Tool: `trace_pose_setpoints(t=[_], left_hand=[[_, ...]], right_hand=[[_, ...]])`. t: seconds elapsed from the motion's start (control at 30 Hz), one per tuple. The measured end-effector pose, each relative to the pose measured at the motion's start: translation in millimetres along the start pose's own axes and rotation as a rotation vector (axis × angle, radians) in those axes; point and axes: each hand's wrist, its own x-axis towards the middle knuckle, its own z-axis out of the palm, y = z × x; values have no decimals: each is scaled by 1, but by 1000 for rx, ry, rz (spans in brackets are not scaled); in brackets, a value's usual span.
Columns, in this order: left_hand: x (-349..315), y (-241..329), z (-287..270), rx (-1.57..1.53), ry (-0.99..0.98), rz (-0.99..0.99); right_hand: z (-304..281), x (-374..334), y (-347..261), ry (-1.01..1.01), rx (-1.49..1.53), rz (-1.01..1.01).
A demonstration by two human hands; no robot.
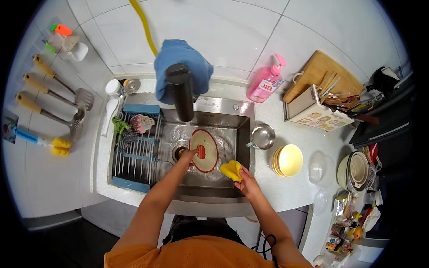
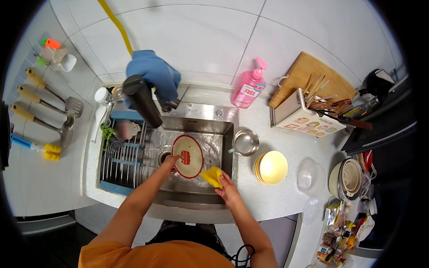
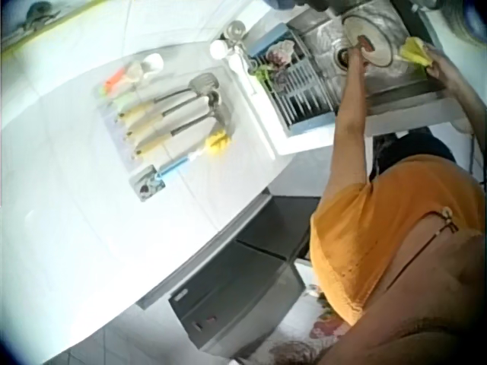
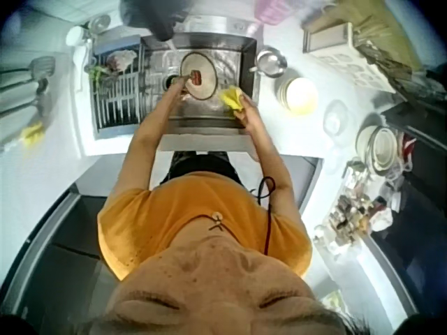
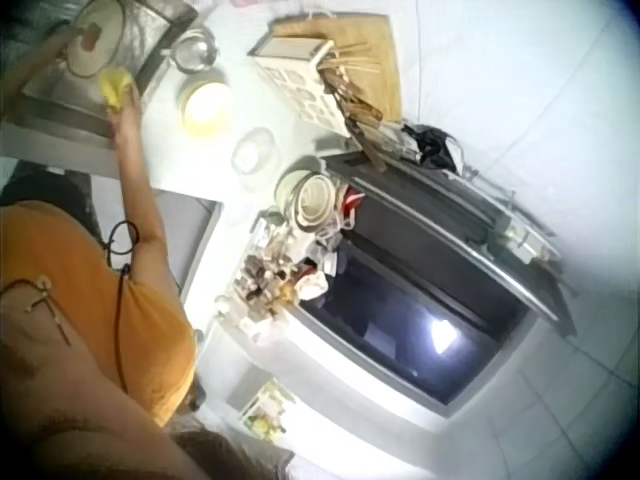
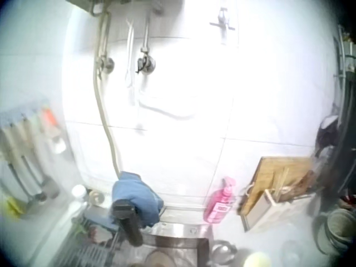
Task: The person washes several bowls and a plate in a kitchen sink using a yellow sponge and water, then places the items into a drying rack or a drawer.
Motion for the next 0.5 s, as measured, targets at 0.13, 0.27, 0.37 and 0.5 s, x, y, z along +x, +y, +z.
trace_pose_setpoints(t=[0.13, 0.27, 0.37, 0.5], left_hand=[[-37, 17, -27, -172, -91, 80], [-50, 20, -43, -482, -302, 132], [-68, 31, -38, -586, -402, 132], [-85, 37, -37, -587, -415, 194]], right_hand=[[24, 8, -13, -100, -104, -89], [60, 3, -39, -61, -385, -250], [70, 22, -50, -99, -937, -848], [126, 17, -68, -117, -1604, -1281]])
